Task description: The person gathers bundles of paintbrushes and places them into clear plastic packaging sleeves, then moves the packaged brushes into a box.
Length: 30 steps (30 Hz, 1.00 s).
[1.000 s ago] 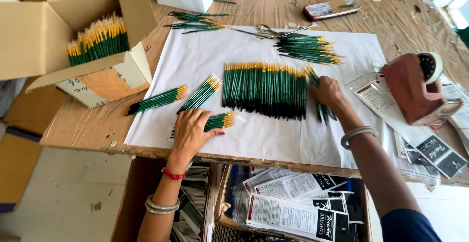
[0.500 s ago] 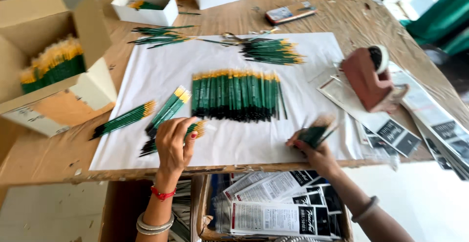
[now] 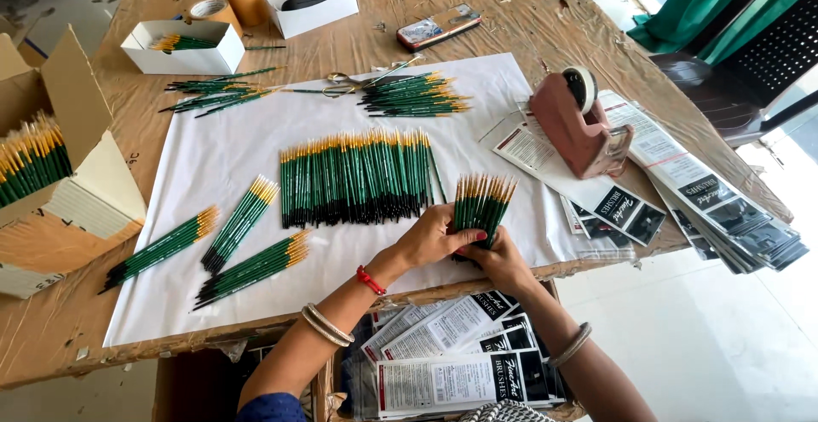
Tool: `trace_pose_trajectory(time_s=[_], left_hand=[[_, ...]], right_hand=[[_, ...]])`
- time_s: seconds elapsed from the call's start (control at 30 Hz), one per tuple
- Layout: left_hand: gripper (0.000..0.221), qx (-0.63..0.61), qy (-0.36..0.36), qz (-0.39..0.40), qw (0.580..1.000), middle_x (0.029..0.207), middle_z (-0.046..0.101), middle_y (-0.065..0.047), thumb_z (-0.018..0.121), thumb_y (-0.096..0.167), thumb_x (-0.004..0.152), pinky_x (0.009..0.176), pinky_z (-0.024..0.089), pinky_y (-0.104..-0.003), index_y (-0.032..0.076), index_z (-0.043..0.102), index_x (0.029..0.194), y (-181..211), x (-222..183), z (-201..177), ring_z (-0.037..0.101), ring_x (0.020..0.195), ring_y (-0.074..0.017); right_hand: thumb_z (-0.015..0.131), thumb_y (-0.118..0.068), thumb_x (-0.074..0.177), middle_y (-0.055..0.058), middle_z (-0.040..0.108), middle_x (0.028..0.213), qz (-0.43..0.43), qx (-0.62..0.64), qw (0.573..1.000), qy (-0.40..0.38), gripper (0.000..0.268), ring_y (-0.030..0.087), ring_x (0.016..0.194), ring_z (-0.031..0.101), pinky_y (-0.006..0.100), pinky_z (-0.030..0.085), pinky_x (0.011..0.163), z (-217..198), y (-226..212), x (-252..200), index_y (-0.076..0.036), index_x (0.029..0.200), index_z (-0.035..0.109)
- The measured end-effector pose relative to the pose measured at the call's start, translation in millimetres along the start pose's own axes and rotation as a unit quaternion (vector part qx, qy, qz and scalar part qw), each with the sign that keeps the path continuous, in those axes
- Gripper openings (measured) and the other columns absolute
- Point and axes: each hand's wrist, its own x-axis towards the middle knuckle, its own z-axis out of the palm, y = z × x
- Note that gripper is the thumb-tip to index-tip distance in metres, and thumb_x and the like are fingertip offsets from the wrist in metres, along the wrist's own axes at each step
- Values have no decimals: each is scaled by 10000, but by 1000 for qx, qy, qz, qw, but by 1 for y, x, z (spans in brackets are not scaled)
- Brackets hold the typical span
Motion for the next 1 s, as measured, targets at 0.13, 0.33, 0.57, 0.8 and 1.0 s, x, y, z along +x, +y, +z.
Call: trace_pose_trajectory(time_s=[0.13,0.33,0.57,0.8,1.0], left_hand=[[203,40,46,0,998,881,783,-54,801,184,893,709,593,-307,45,762,1036,13,-6,4,699,768,-96],[200,14,79,22,997,956,800,-59,791,180,912,755,593,-296,62,770,1072,7,-10,11,717,825,-97],[198,26,87,55,994,982,799,-52,794,180,918,787,586,-310,73,771,1082,10,-13,13,731,862,-114],[228,50,66,59,995,938,787,-49,840,208,863,757,587,-303,77,769,1035,6,-14,11,711,812,-111],[207,46,57,64,995,924,780,-40,801,213,908,739,573,-309,62,755,1041,0,-16,10,682,800,-106]], right_hand=[[676,-23,953,26,748,983,16,25,1000,-2,143,98,900,674,282,576,812,4,-12,2,-2,1089,714],[663,3,932,31,743,1018,49,54,997,23,184,115,936,685,295,580,837,5,-5,1,-15,1114,682],[709,5,912,46,766,964,22,25,999,25,170,120,891,699,300,590,790,7,-14,-1,7,1082,715],[713,27,888,41,774,962,23,-29,999,-11,180,102,891,700,287,589,778,8,-22,-1,-4,1064,732],[698,0,917,45,773,998,25,-7,999,-35,176,101,926,698,282,585,820,3,-11,-1,-11,1090,730]])
